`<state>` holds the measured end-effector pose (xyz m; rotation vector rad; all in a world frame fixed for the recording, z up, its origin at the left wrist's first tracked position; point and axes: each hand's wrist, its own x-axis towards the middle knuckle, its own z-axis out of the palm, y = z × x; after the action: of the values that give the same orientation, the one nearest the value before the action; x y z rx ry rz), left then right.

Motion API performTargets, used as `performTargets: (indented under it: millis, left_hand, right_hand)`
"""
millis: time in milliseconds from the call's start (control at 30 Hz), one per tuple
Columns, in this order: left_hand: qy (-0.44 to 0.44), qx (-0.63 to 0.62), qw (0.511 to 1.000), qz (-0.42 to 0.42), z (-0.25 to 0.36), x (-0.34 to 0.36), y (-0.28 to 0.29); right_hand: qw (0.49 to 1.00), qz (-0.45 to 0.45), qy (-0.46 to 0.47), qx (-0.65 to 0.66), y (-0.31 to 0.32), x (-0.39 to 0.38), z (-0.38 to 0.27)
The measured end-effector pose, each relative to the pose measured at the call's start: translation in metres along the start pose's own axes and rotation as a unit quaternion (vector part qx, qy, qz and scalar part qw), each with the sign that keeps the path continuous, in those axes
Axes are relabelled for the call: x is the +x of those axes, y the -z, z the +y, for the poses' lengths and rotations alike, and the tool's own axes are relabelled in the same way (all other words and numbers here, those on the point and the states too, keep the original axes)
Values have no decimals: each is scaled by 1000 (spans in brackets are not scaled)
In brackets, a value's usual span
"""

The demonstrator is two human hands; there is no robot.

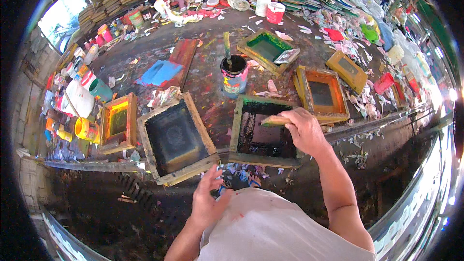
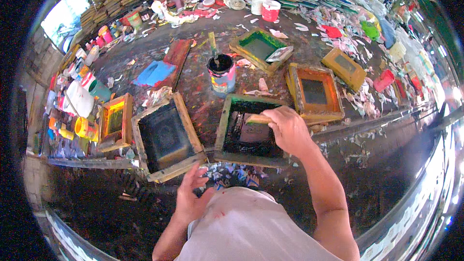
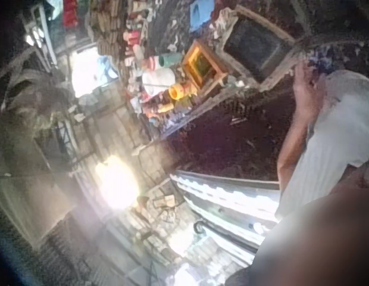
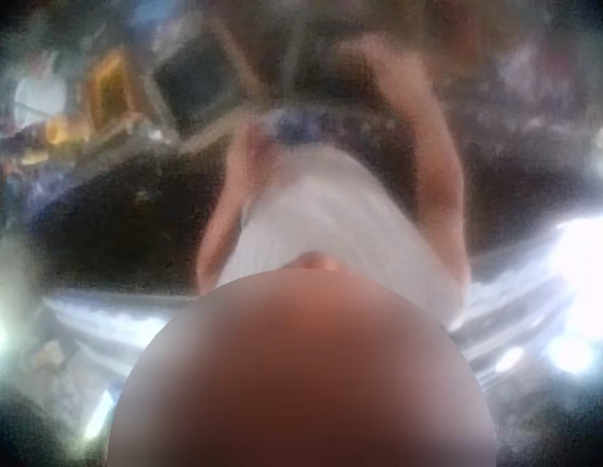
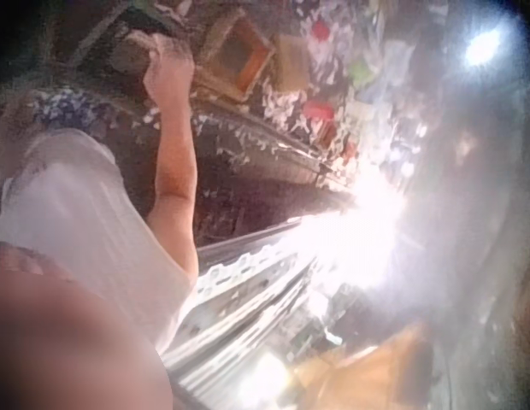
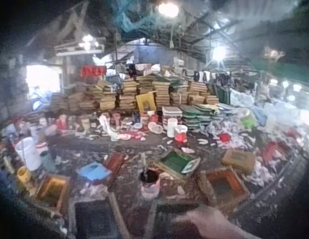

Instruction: The person moves through a cluttered workshop, picks up a wooden screen-printing frame, and uses a squeegee to spread green and red ink across the mesh. They then carry the frame outside and rinse it with a hose before returning indoors.

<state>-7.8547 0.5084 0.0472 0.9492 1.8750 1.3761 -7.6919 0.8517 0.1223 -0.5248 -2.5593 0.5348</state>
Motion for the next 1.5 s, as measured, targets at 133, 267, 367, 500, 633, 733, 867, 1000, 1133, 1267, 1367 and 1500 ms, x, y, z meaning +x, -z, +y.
performTargets:
  millis: [133,267,367,500,633,733,867,1000,1133,1267,1367,1500]
  left_hand:
    - [24,73,997,-16,4,19,-37]
    - [47,85,995,18,-4,34,-61]
    - [63,44,996,51,-9,46,-75]
    - [25,65,994,81,-7,59,-86]
    - [-9,167,981,102,-5,62,-90]
    - [-20,305,948,86,-7,62,-88]
    - [-62,378,920,80,-13,67,-82]
    - [-98,415,902,67,-13,71,-75]
    - [-58,412,909,4,-8,74,-65]
    - [-65,419,905,-30,-3,79,-56]
    - [-70,428,900,-43,1,82,-52]
    - [-71,426,900,-60,2,82,-48]
  right_hand:
    - [996,15,-42,-71,-12,10,34]
    - [996,-5,3,-94,-26,5,68]
    - [990,-49,-11,-131,-37,14,77]
    - [981,-107,-33,-158,-42,31,77]
    - [973,-147,-55,-168,-39,37,75]
    - [978,-135,-39,-152,-38,36,71]
    - [980,-116,-37,-156,-37,17,60]
    - [979,-106,-57,-163,-35,3,33]
    - [977,-120,-98,-147,-27,-8,1]
    - [971,-122,-164,-127,-20,-22,-19]
    - [959,-114,-238,-104,-21,-31,-27]
    - [958,-11,-285,1,-30,-45,-29]
